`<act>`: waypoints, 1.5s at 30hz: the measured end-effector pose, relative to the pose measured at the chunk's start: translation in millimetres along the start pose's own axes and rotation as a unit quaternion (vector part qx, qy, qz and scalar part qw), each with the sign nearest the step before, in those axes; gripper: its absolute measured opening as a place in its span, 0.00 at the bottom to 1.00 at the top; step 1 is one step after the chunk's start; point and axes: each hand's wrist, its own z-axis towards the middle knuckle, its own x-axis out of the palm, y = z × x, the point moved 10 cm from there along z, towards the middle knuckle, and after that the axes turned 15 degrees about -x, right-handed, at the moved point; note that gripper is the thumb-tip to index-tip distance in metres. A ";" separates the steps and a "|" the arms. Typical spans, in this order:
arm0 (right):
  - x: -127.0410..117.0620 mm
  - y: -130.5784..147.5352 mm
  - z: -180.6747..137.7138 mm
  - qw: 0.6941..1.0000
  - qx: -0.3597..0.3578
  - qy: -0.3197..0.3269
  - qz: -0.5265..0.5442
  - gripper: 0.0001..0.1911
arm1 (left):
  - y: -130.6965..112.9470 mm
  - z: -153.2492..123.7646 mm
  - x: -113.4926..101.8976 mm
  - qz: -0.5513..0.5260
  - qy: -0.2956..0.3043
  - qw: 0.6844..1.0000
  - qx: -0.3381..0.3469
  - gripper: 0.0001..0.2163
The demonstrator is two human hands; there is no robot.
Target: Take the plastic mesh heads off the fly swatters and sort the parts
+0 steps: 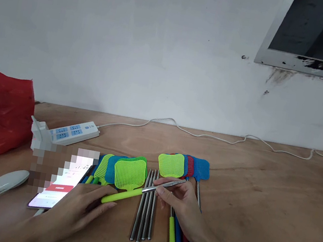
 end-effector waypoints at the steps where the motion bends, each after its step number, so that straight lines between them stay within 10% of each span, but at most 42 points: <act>1: 1.4 1.3 0.1 1.000 0.000 -0.001 0.010 0.12 | -3.4 -0.2 -3.0 -0.010 -0.003 1.000 0.005 0.08; 12: -21.0 0.3 1.9 0.987 0.078 -0.134 0.046 0.21 | -12.9 0.3 -12.2 0.021 -0.036 0.999 0.026 0.16; 19: -7.5 1.2 -0.8 0.991 0.098 -0.079 0.048 0.21 | -12.0 3.7 -16.0 0.021 -0.049 0.999 0.012 0.10; 35: -1.1 -1.5 -1.5 0.990 0.108 -0.054 0.076 0.21 | -5.5 0.5 -0.1 0.077 0.039 0.996 0.023 0.39; 45: -0.6 -2.3 -2.0 0.990 0.110 -0.056 0.074 0.21 | -1.1 2.9 0.5 0.057 0.034 0.998 0.004 0.34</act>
